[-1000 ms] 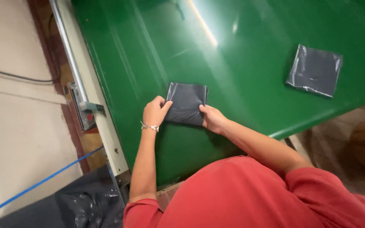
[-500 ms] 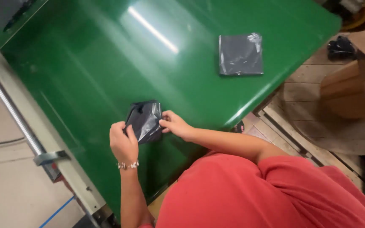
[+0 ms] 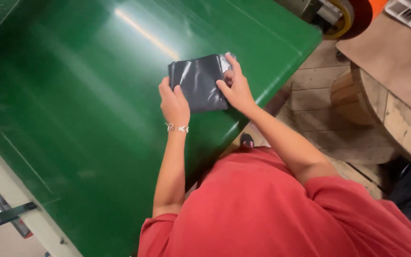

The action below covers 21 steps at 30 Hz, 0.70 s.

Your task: The person picks up individual plastic bags from a moving conveyor belt, folds them into compact rectangles, and stacks them neatly into a white plastic crate.

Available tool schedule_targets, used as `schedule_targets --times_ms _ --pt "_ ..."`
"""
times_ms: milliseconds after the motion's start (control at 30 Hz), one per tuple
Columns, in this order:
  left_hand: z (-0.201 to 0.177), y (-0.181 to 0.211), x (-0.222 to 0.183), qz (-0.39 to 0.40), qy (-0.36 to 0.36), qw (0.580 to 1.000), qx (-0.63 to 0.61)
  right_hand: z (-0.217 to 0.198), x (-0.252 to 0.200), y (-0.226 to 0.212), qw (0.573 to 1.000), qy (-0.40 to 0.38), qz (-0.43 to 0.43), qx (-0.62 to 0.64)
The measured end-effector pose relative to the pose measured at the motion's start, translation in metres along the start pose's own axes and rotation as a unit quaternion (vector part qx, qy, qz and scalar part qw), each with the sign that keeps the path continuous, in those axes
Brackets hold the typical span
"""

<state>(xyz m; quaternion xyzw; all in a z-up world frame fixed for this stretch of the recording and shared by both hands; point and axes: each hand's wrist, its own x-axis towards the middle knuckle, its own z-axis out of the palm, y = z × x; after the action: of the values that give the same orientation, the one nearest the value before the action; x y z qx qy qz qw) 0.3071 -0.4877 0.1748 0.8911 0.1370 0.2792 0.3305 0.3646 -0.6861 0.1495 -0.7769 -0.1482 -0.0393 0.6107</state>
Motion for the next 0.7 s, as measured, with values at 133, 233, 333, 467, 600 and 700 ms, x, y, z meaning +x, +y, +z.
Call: schedule_targets --times_ms 133,233,333,467,600,700 --pt "0.046 0.004 0.006 -0.005 -0.036 0.999 0.025 -0.019 0.018 0.033 0.997 -0.022 0.013 -0.078" --pt "0.073 -0.007 0.007 -0.023 -0.062 0.995 0.072 -0.026 0.025 0.043 0.986 -0.046 0.020 -0.157" --pt "0.095 -0.027 0.006 -0.005 -0.051 0.989 0.136 -0.029 0.033 0.044 0.972 -0.090 0.032 -0.213" --pt "0.090 -0.015 -0.001 0.037 -0.024 0.967 0.251 -0.028 0.030 0.031 0.919 -0.090 -0.050 -0.382" --pt "0.090 -0.007 -0.006 0.094 0.004 0.919 0.383 -0.012 0.033 0.010 0.870 -0.084 -0.273 -0.403" --pt "0.085 -0.001 -0.006 0.114 0.000 0.914 0.390 0.005 0.025 0.015 0.851 -0.151 -0.296 -0.406"
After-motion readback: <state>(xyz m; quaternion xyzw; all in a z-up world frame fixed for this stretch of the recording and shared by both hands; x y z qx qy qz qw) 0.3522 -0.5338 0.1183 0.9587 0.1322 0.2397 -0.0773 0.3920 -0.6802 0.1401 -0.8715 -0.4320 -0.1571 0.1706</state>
